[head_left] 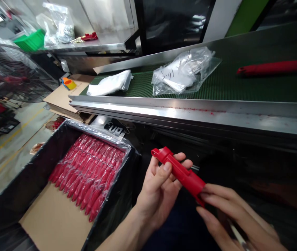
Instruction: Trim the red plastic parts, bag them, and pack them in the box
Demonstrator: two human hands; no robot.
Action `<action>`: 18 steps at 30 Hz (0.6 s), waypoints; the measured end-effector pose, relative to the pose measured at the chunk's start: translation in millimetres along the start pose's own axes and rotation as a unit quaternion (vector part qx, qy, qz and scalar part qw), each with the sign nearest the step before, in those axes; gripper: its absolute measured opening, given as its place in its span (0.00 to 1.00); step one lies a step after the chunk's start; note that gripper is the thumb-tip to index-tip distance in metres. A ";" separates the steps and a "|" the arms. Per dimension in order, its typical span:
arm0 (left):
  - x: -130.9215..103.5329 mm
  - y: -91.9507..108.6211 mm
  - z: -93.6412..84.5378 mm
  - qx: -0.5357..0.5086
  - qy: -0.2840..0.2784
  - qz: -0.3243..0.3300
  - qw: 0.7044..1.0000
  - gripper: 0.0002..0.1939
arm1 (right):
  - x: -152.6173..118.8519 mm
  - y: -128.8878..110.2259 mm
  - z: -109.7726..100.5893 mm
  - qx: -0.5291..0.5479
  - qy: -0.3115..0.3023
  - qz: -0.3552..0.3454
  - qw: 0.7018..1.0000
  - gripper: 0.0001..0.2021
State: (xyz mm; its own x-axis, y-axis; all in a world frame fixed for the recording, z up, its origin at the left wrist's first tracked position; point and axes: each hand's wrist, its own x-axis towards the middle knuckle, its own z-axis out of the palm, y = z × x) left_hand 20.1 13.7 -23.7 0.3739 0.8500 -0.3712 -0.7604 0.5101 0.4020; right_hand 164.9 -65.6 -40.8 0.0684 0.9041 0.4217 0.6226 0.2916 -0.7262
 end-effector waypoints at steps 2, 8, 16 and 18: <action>0.4 -0.8 -2.2 -0.010 -0.008 -0.006 1.000 0.09 | 2.6 0.7 -2.7 -0.002 -0.007 -0.030 1.000 0.12; 1.2 -1.1 -7.2 0.002 -0.034 -0.019 0.999 0.12 | 4.2 -3.1 -6.8 0.001 0.001 -0.021 1.000 0.13; 6.5 -0.9 -10.7 0.039 -0.010 -0.024 0.999 0.14 | 15.4 -7.3 -18.3 -0.007 0.013 0.045 0.999 0.10; 7.5 -1.4 -11.0 0.044 -0.010 -0.026 0.999 0.13 | 16.9 -7.0 -21.1 -0.008 0.014 0.063 0.998 0.09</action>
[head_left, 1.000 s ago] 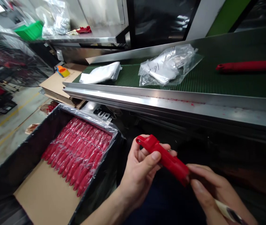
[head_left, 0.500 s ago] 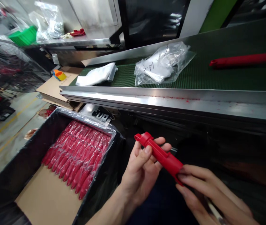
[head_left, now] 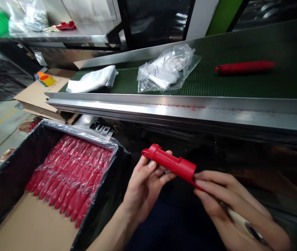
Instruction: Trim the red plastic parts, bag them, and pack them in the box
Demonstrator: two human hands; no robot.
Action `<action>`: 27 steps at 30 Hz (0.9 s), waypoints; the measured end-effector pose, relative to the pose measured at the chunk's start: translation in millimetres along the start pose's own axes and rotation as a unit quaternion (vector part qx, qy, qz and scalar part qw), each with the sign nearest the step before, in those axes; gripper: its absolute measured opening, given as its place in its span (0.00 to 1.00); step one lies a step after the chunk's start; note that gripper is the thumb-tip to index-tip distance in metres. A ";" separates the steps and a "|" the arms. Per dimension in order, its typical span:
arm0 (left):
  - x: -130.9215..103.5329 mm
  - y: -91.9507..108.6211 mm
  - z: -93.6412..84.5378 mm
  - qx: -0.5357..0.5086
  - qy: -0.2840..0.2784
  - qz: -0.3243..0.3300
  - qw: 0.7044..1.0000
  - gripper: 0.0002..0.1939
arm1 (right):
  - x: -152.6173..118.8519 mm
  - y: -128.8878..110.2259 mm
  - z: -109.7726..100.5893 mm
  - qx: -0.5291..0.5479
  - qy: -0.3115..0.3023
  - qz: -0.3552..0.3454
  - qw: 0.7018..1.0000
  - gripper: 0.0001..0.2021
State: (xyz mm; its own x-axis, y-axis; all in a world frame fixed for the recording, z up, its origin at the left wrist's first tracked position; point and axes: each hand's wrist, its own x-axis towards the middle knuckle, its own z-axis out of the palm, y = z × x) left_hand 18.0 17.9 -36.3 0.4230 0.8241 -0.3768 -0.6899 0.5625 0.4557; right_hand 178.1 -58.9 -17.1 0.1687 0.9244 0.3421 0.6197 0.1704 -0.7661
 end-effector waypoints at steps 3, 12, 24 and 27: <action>1.2 -0.5 -0.3 0.012 0.009 0.001 1.000 0.14 | 1.1 0.8 -1.7 0.008 -0.012 0.014 1.000 0.08; -0.3 -0.4 0.0 0.042 0.022 0.015 0.999 0.12 | 4.2 14.2 0.5 0.016 0.017 0.020 1.000 0.08; 0.7 -3.0 -3.5 0.120 0.016 0.041 0.992 0.20 | -6.5 30.3 -2.1 0.185 0.029 0.206 0.960 0.11; -0.6 -4.4 -3.6 0.137 0.028 0.047 0.989 0.25 | -8.5 36.5 -4.9 0.234 0.026 0.235 0.943 0.12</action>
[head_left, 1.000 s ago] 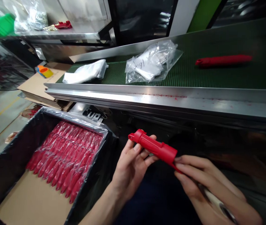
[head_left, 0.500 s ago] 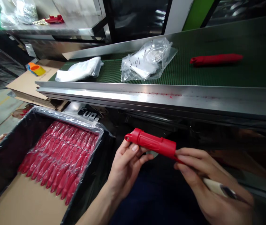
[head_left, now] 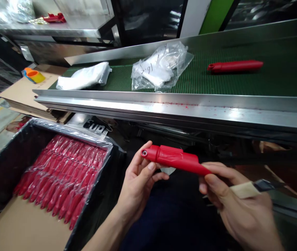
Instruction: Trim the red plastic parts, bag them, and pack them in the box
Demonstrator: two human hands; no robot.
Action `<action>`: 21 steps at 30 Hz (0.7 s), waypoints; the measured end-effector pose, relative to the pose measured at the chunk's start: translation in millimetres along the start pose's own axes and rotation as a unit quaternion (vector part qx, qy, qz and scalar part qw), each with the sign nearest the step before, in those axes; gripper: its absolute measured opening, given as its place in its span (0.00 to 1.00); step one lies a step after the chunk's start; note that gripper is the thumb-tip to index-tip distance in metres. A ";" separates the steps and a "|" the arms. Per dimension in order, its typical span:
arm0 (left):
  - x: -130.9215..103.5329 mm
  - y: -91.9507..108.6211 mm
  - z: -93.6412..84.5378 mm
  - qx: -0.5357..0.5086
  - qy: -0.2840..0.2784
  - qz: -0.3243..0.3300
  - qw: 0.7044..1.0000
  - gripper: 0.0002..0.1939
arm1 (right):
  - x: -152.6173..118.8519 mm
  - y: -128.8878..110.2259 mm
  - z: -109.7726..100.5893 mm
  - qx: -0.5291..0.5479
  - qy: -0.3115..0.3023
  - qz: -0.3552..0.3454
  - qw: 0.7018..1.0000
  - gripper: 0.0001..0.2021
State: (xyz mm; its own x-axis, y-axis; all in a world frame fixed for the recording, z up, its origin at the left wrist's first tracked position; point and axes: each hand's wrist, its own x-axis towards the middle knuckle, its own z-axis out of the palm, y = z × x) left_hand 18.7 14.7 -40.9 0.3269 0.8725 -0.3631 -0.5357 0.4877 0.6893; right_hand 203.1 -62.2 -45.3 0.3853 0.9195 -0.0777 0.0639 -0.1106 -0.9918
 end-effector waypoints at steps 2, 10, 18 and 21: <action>-1.2 -0.3 1.3 0.016 0.004 0.005 1.000 0.24 | 0.5 2.7 -3.7 0.013 0.001 0.024 1.000 0.14; -7.3 -2.2 3.4 0.075 0.001 0.080 0.994 0.19 | 4.4 7.6 1.2 0.099 0.034 0.112 0.988 0.15; -7.0 -4.1 3.0 0.116 0.037 0.088 0.989 0.17 | 4.3 -1.1 3.6 0.123 0.025 0.125 0.984 0.16; -7.0 -3.0 2.8 0.123 0.038 0.082 0.988 0.17 | 4.6 -4.0 4.4 0.125 0.013 0.119 0.985 0.15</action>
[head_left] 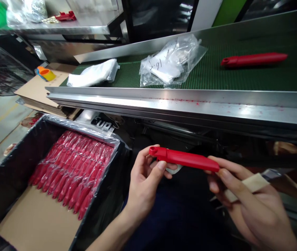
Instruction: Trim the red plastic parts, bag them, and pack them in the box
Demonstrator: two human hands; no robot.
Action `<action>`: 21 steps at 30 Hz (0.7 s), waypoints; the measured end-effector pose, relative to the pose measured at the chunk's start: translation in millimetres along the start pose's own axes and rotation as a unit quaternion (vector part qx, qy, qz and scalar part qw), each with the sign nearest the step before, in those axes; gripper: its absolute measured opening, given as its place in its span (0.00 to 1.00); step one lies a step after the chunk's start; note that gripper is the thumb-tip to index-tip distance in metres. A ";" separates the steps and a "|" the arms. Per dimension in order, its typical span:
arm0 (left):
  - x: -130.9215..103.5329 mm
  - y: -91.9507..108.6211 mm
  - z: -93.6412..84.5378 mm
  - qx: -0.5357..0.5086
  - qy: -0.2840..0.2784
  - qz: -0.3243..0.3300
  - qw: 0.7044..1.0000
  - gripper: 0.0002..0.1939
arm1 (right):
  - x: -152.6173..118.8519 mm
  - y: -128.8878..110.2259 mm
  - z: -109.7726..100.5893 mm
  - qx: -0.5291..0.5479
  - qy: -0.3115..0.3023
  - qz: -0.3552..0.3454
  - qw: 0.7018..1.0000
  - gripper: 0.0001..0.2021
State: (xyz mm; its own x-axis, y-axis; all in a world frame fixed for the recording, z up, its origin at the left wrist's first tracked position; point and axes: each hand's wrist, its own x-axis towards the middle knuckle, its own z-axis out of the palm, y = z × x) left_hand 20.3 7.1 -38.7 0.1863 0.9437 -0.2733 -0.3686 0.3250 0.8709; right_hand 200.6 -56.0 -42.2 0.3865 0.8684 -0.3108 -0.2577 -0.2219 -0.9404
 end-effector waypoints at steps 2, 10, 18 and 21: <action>-0.4 0.6 0.1 0.002 0.005 -0.003 1.000 0.17 | -0.4 -0.9 1.4 -0.001 -0.003 -0.003 1.000 0.15; 0.0 1.8 -2.5 0.013 0.003 -0.013 1.000 0.15 | -2.2 -7.4 5.0 -0.002 -0.009 -0.006 1.000 0.14; 1.6 4.4 -3.8 0.028 0.000 -0.023 0.999 0.16 | -5.2 -1.7 1.3 -0.067 -0.061 -0.037 0.995 0.17; -2.6 8.8 -5.2 0.091 0.017 -0.018 0.996 0.18 | 3.6 -3.1 -2.2 -0.094 -0.065 -0.096 0.989 0.16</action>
State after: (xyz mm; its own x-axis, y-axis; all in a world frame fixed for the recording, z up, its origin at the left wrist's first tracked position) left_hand 11.8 7.8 -32.4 0.1643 0.9345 -0.3158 -0.1904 0.3442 0.9194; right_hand 204.7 -53.1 -40.6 0.2918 0.9496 -0.1147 -0.0175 -0.1146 -0.9933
